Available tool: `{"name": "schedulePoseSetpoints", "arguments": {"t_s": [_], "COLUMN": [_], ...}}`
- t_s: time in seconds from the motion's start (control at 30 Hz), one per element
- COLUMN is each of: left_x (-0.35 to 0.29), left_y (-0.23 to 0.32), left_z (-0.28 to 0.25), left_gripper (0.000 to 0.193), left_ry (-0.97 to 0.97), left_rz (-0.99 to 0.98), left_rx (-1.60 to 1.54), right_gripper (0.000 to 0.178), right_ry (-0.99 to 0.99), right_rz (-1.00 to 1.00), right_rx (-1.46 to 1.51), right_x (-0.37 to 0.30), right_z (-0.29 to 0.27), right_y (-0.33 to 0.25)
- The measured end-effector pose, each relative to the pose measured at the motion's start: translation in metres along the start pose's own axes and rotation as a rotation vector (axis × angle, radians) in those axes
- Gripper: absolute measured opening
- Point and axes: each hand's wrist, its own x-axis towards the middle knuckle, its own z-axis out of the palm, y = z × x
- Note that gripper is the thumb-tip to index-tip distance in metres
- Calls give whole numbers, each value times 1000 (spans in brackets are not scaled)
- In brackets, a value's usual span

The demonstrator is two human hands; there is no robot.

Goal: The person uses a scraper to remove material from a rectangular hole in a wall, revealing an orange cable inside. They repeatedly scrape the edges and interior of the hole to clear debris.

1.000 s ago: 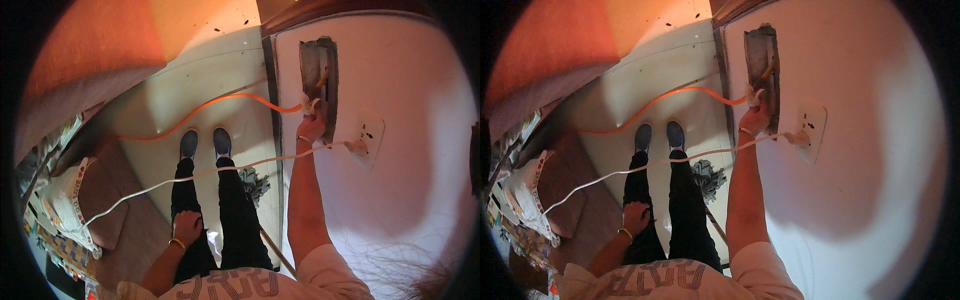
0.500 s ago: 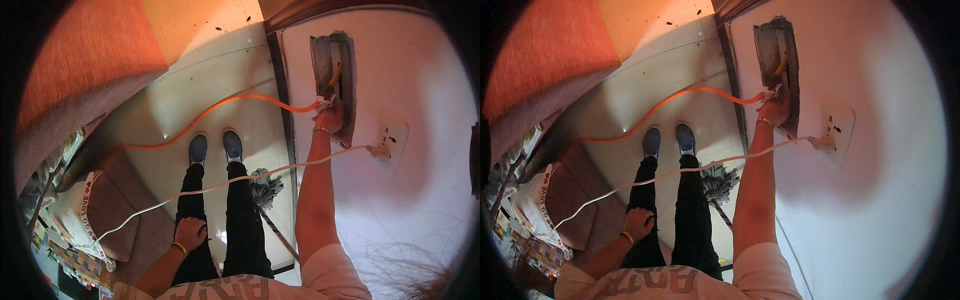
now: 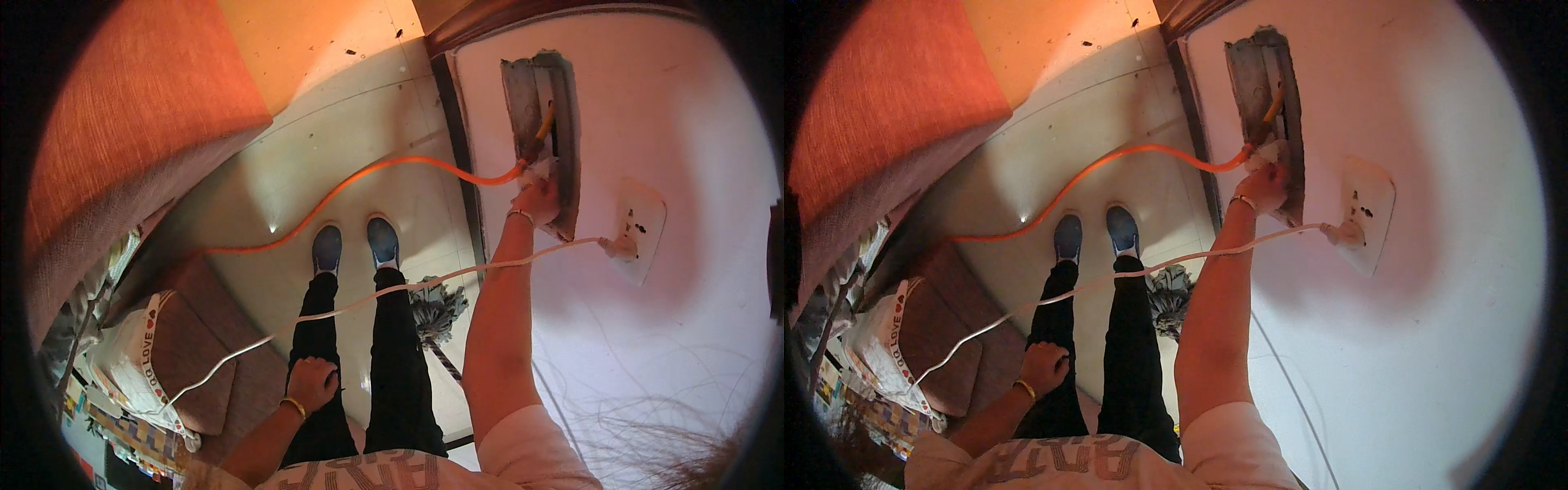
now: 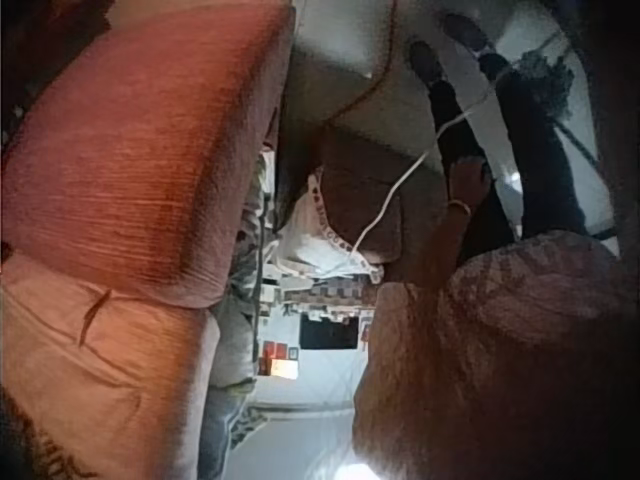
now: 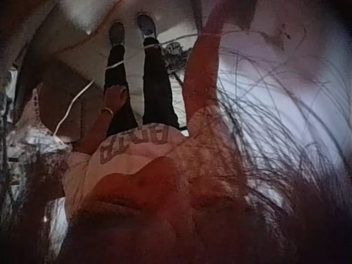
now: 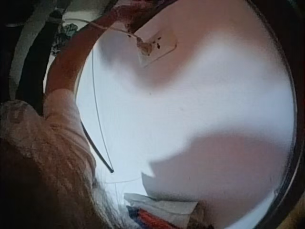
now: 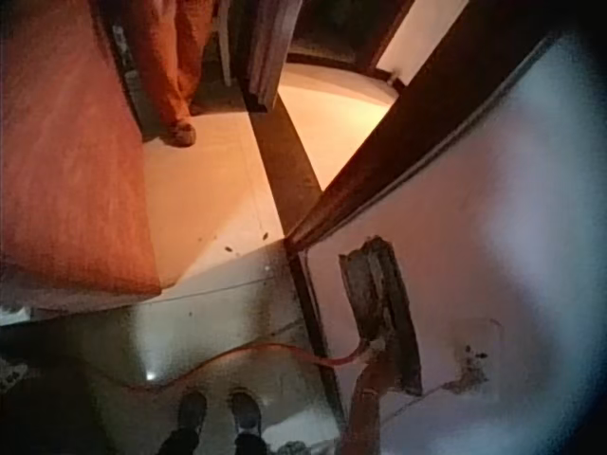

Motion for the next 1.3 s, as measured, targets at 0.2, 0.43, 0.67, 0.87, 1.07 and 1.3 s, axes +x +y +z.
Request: {"name": "schedulePoseSetpoints", "arguments": {"t_s": [0.2, 0.43, 0.67, 0.87, 1.07, 1.3], "left_x": [-1, 3, 4, 5, 1, 1], "left_y": [-2, -2, -1, -2, -2, -1], "left_z": [-4, -8, -10, -7, -6, -2], "left_gripper": [14, 13, 13, 14, 14, 14], "left_ry": [-5, -21, -31, -19, 7, 31], "left_rz": [-7, -4, 5, 6, -1, -14], "left_rx": [-3, -5, 18, -23, 2, -49], "right_gripper": [30, 35, 48, 50, 44, 41], "right_ry": [-20, -170, -467, -597, -473, -451], "right_rz": [-109, -302, -387, -402, -389, -765], "right_rx": [-113, -148, 22, -476, -534, -838], "right_x": [9, 17, 43, 73, 37, 42], "right_z": [8, 21, 18, 21, 8, 8], "right_y": [-2, -14, -12, -7, -40, -21]}}
